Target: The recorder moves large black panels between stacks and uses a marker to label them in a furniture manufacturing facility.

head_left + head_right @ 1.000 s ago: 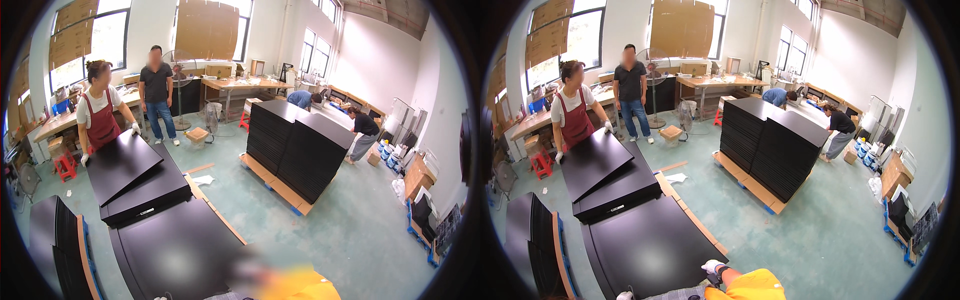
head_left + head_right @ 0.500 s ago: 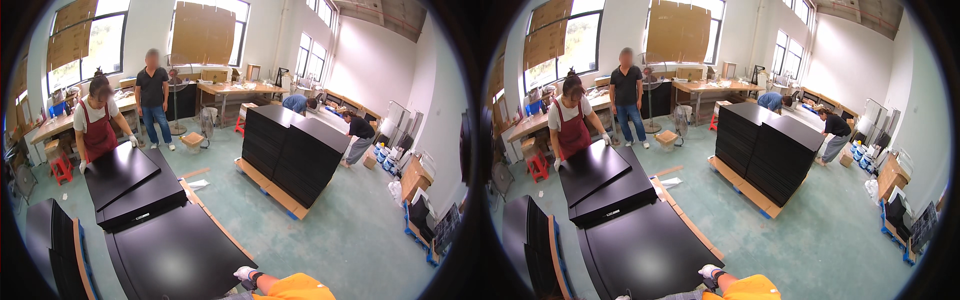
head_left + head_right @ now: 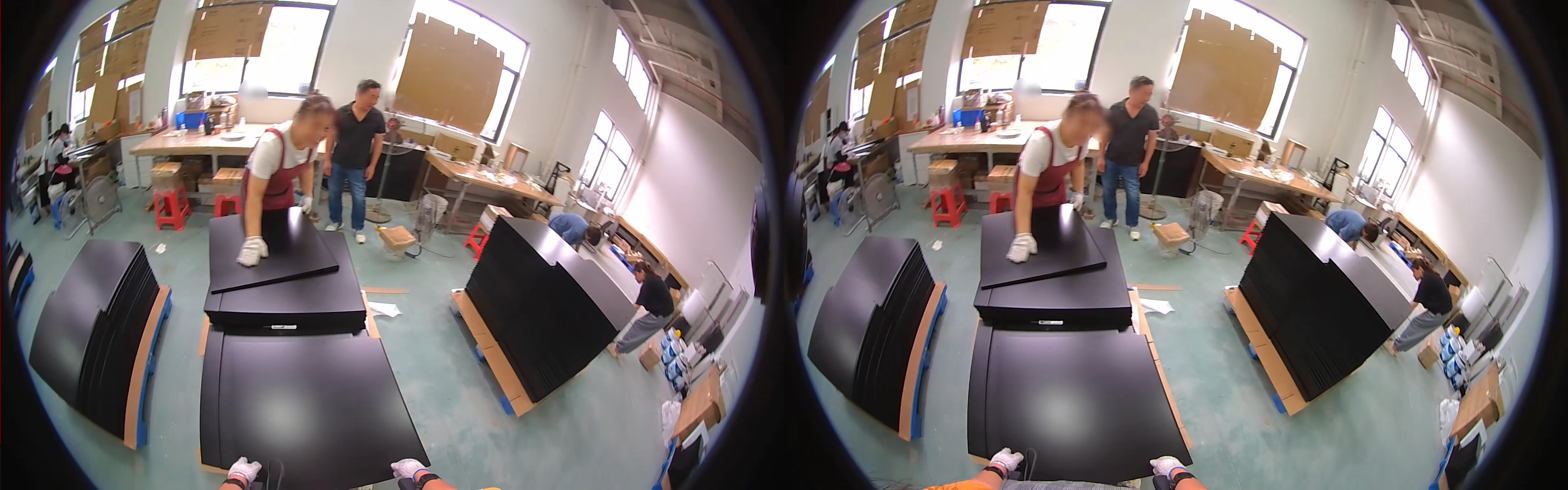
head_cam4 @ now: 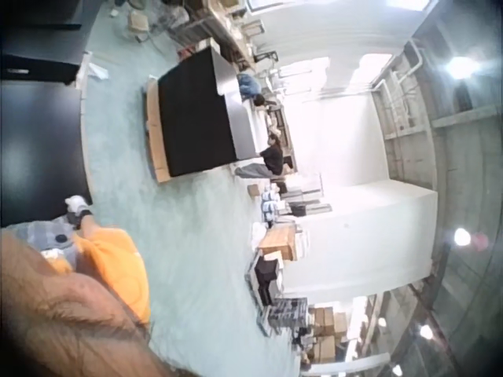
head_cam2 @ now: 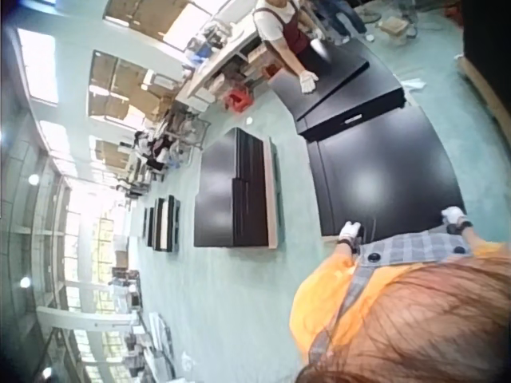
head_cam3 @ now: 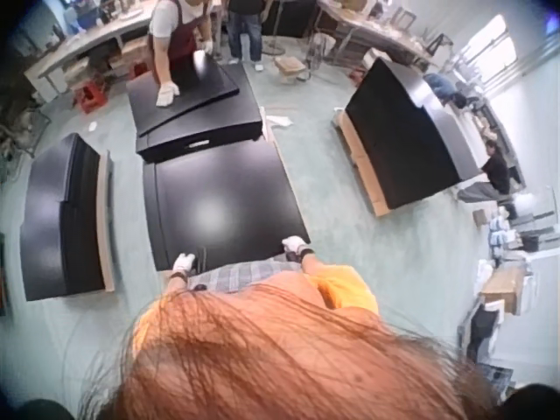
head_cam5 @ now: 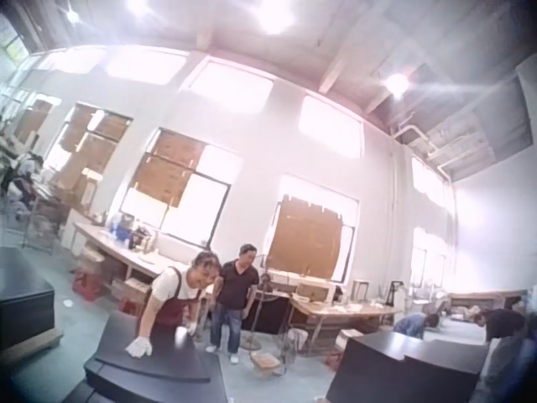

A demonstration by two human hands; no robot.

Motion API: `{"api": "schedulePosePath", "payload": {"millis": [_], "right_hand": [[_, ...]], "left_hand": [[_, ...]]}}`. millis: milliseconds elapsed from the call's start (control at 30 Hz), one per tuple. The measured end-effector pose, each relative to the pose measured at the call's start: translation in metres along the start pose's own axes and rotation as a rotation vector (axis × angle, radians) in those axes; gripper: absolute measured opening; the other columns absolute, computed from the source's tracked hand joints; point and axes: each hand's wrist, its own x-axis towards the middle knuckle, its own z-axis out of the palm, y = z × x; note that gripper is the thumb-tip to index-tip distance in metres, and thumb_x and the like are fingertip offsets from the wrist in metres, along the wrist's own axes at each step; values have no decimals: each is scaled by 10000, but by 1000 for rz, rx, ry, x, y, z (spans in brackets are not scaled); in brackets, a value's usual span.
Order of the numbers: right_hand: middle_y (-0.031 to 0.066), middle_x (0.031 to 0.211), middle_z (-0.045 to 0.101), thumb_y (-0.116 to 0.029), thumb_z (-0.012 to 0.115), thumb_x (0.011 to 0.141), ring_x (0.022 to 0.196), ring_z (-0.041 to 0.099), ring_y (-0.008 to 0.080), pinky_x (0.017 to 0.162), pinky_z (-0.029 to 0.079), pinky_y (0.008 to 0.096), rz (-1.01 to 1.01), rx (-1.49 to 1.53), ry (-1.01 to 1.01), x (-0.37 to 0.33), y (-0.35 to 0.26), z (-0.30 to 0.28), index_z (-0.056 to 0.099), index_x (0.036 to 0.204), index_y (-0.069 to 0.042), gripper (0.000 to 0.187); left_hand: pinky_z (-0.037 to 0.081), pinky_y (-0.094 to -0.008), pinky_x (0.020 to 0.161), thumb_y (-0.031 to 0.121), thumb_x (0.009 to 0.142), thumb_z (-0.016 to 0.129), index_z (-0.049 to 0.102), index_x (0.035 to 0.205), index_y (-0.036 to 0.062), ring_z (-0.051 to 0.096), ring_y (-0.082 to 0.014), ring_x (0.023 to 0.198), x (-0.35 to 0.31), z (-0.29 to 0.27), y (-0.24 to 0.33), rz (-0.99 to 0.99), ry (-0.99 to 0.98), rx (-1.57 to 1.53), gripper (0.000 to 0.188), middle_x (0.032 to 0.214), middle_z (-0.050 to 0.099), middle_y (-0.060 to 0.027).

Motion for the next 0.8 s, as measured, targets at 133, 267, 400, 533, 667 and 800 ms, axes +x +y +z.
{"api": "schedulePosePath", "payload": {"millis": [133, 267, 400, 533, 667, 800], "right_hand": [[89, 812, 679, -430, 459, 925, 735, 633, 256, 683, 469, 411, -20, 86, -31, 30, 50, 3, 670, 905, -40, 444], [69, 783, 658, -377, 476, 928, 694, 615, 221, 632, 465, 377, -18, 48, 43, 16, 29, -5, 659, 902, -45, 379], [59, 721, 629, -337, 487, 925, 647, 588, 205, 599, 459, 364, -88, 1, 74, -4, 9, -6, 644, 846, -42, 343], [78, 732, 654, -354, 497, 905, 654, 602, 229, 605, 460, 376, -69, -11, 178, 13, 23, -7, 658, 834, -42, 358], [111, 904, 688, -405, 491, 894, 859, 648, 267, 759, 497, 376, 17, -10, 277, -1, 15, -4, 683, 967, -60, 401], [165, 1028, 667, -450, 463, 896, 983, 617, 352, 844, 472, 431, 79, -29, 252, -10, 46, 3, 670, 1004, -51, 462]], "left_hand": [[480, -429, 902, 423, 755, 547, 528, 1170, -49, 578, -403, 1078, -55, -88, 98, -327, 15, -337, 629, 1161, 583, -283], [465, -423, 928, 423, 761, 542, 542, 1168, -34, 565, -402, 1098, -67, -88, 95, -394, -5, -357, 612, 1135, 588, -288], [436, -412, 969, 458, 781, 506, 581, 1156, 8, 530, -390, 1150, -30, -38, 45, -157, -93, -118, 590, 1187, 561, -279], [438, -465, 964, 402, 865, 418, 638, 1081, 164, 555, -421, 1102, 3, -25, 36, -9, -175, 139, 389, 1150, 591, -260], [468, -453, 858, 418, 868, 459, 630, 1052, 90, 600, -363, 997, 22, -23, 29, 12, -242, 116, 413, 1104, 622, -218], [476, -438, 699, 422, 896, 487, 657, 976, 43, 627, -280, 810, 5, -60, 92, -12, -270, -163, 423, 878, 656, -167]]}}
